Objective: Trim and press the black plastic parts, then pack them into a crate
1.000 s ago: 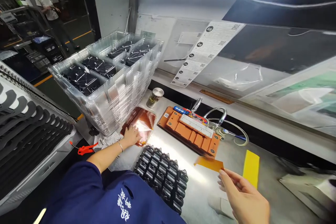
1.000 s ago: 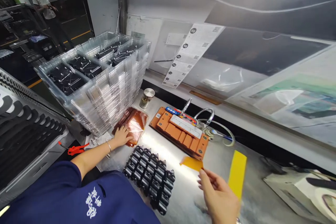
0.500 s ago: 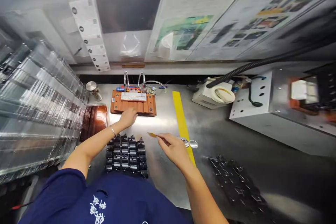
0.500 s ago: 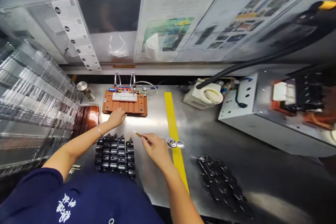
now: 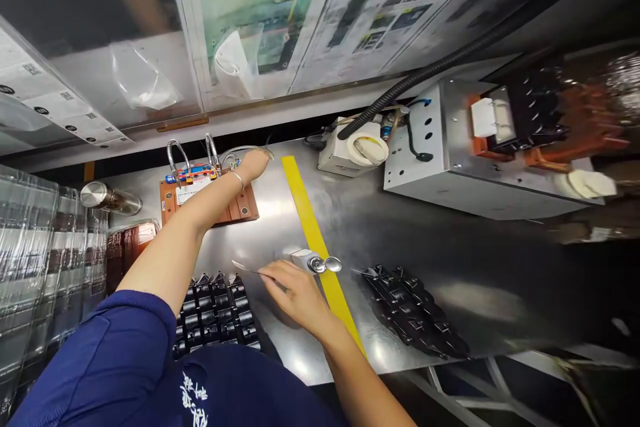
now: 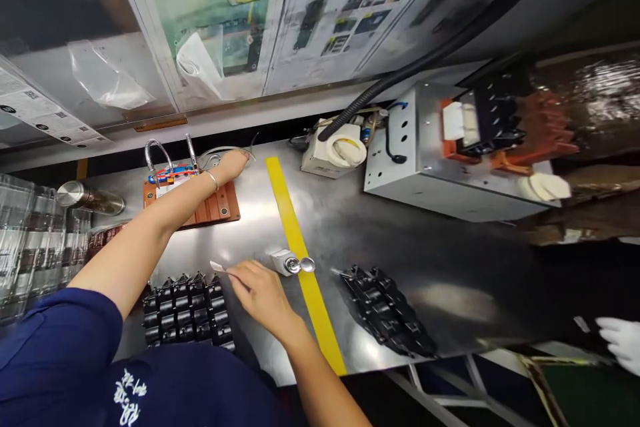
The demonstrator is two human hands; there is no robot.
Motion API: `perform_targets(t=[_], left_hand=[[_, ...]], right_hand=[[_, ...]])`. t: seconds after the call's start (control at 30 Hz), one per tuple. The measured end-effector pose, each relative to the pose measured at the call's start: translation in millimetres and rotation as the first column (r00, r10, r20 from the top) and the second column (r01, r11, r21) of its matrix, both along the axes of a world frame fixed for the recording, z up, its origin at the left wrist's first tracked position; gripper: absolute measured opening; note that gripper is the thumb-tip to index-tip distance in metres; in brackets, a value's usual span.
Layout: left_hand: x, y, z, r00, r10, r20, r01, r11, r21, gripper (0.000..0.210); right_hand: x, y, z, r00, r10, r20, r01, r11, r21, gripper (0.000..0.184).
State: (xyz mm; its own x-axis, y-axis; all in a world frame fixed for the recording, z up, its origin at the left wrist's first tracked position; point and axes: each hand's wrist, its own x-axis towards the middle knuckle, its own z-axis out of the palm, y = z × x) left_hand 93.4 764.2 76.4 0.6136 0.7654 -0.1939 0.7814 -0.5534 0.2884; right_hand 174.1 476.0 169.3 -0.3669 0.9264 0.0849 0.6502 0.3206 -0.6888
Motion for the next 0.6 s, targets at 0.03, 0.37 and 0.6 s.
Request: perform_targets(t=[0.03, 0.37, 0.6], left_hand=[[-3, -6, 0.5, 0.999, -0.032, 0.009, 0.032, 0.999, -0.007, 0.037], [-112, -121, 32.5, 0.825, 0.365, 0.431, 0.125, 0.627, -0.769, 0.052], [-225, -183, 17.1, 0.202, 0.969, 0.143, -0.007, 0.147, -0.989, 0.036]], right_hand=[[0, 3, -0.5, 1.0, 0.013, 0.003, -0.013, 1.0, 0.005, 0.019], [-8, 64, -11.9, 0.934, -0.229, -0.274, 0.179, 0.964, -0.195, 0.014], [-54, 103, -73.3, 0.437, -0.788, -0.434, 0.444, 0.608, -0.658, 0.023]])
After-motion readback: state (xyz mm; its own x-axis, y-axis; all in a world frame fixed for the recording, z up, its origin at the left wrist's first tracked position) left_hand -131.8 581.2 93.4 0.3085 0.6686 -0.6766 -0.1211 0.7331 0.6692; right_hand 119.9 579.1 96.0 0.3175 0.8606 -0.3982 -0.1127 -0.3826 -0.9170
